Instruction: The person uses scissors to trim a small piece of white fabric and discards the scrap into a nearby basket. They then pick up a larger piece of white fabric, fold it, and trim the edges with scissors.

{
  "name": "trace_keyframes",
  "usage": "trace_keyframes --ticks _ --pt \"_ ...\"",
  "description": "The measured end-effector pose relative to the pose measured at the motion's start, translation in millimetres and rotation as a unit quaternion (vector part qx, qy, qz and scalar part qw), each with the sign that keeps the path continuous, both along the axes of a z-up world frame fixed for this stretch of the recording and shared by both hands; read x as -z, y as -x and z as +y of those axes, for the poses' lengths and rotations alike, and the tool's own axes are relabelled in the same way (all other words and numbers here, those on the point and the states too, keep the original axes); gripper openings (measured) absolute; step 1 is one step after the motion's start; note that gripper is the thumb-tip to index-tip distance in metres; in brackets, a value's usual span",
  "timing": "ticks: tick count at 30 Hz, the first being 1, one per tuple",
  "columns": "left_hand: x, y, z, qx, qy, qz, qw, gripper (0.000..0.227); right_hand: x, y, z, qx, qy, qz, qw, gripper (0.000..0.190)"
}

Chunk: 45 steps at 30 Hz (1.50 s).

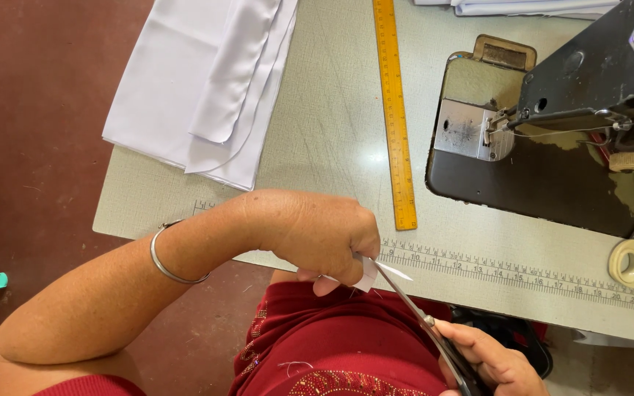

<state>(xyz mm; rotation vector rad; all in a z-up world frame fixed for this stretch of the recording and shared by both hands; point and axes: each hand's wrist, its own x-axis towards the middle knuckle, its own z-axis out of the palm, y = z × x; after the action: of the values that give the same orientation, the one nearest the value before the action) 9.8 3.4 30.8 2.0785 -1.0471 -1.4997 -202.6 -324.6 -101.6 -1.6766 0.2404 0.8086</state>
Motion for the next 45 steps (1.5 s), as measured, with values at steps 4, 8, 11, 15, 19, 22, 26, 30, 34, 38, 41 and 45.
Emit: trace_keyframes --ticks 4,8,11,15,19,22,26,30,34,38,41,45 --pt "0 1 -1 0.006 -0.008 0.003 1.000 0.015 -12 -1 12 0.020 0.036 -0.005 0.999 0.083" --pt "1 0 -1 0.013 -0.012 -0.001 1.000 0.014 -27 -7 26 0.012 0.034 -0.037 0.999 0.080" --pt "2 0 -1 0.023 -0.009 -0.001 1.000 0.014 -33 -9 30 0.005 0.035 -0.062 0.997 0.079" --pt "5 0 -1 0.033 -0.012 0.004 0.999 0.014 -37 -8 31 -0.011 0.098 -0.068 0.993 0.078" --pt "1 1 1 0.033 -0.020 0.010 0.999 0.015 -40 -8 32 -0.038 0.180 -0.083 0.980 0.075" --pt "1 1 1 0.038 -0.019 0.008 0.999 0.017 -40 -7 33 -0.038 0.182 -0.090 0.978 0.076" --pt "9 0 1 0.006 -0.006 0.018 1.000 0.016 -20 -3 9 -0.029 0.156 -0.103 0.982 0.084" --pt "30 1 5 -0.211 0.103 0.053 0.971 0.023 -45 -19 15 0.166 0.223 -0.084 0.957 0.093" --pt "69 9 -2 -0.392 0.282 0.218 0.848 0.021 -58 -42 11 0.095 0.406 -0.229 0.880 0.087" --pt "98 18 -14 -0.503 0.450 0.311 0.669 0.034 -37 -50 -23 0.025 0.550 -0.303 0.778 0.076" --pt "109 26 -26 -0.537 0.501 0.331 0.593 0.035 -20 -54 -48 -0.044 0.589 -0.365 0.719 0.051" --pt "121 31 -39 -0.579 0.530 0.349 0.512 0.029 -39 -73 -34 0.019 0.531 -0.313 0.787 0.048"
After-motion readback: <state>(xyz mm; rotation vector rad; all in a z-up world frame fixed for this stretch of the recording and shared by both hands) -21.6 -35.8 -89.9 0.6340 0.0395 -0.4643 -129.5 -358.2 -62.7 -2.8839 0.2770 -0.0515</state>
